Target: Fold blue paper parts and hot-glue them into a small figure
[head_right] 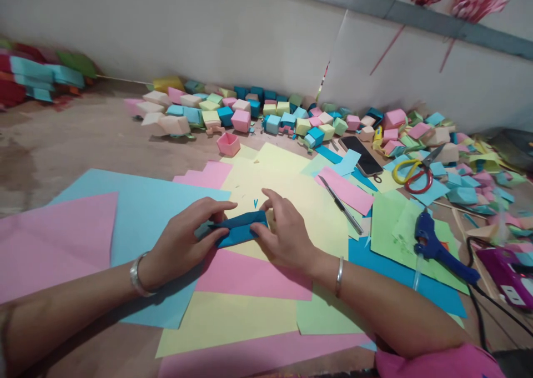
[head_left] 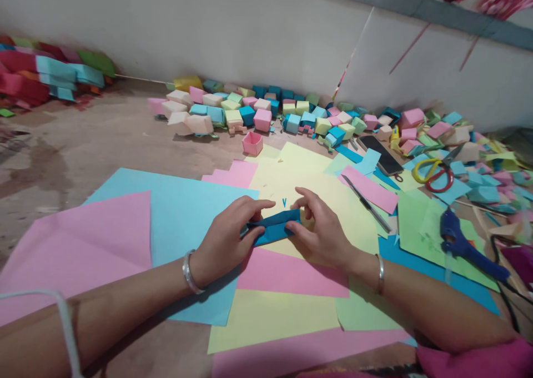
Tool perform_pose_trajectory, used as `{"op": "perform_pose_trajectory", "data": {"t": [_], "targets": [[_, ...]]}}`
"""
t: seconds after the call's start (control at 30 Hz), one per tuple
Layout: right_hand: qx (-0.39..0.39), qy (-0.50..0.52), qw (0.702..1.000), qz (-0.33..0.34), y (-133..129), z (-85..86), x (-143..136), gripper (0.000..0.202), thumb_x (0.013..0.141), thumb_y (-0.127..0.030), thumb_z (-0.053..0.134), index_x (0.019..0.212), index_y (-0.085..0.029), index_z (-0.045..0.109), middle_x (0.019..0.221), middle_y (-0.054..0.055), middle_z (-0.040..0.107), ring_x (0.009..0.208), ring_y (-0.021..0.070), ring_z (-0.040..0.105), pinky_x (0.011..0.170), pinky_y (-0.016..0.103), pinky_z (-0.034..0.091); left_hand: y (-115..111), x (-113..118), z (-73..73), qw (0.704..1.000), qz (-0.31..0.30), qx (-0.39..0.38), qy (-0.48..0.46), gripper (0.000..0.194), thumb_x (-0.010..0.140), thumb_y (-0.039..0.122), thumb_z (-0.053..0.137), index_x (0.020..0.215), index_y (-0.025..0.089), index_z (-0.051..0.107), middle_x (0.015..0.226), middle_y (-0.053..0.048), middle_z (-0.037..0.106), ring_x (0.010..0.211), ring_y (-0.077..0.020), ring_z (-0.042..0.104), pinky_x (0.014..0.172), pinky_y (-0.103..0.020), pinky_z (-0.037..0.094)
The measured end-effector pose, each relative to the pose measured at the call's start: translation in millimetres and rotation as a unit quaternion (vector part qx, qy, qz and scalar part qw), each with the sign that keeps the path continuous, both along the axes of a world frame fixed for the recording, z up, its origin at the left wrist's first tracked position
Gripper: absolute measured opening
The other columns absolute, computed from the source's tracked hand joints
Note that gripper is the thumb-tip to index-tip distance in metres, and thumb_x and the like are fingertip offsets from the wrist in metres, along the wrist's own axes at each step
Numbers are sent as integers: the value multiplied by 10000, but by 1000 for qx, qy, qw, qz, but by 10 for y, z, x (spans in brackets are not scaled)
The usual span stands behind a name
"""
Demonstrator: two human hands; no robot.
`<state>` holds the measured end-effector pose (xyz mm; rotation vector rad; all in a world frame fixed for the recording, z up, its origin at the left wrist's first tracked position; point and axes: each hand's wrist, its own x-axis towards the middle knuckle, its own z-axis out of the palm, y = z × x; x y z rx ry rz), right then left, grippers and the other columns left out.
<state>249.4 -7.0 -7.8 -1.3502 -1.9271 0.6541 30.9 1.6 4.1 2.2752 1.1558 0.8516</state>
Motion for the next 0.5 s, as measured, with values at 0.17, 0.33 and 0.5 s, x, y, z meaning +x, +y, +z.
{"op": "perform_pose_trajectory", "data": {"t": [0.17, 0.33, 0.5], "targets": [[-161, 145, 976, -2, -4, 115, -35, 64, 791, -241, 607, 808, -181, 593, 670, -22, 521, 610, 117, 452, 560, 259, 385, -26, -14, 6, 993, 53, -52, -88, 380, 849, 166, 587, 1218, 229, 524, 1030, -53, 584, 938, -180, 575, 827, -334, 495], [-167, 213, 963, -14, -15, 153, -34, 81, 768, -242, 641, 782, -179, 591, 657, -27, 524, 598, 113, 465, 551, 261, 378, -30, 24, 64, 947, 67, -267, -167, 429, 821, 312, 636, 1213, 188, 511, 820, -12, 644, 688, -155, 634, 595, -274, 530], [-174, 244, 954, -8, -5, 144, -4, 153, 770, -303, 671, 790, -181, 581, 673, -24, 528, 609, 113, 479, 551, 257, 393, -36, 46, 111, 907, 74, -355, -212, 295, 813, 308, 639, 1061, 165, 565, 641, 35, 636, 525, -134, 635, 521, -250, 538]]}}
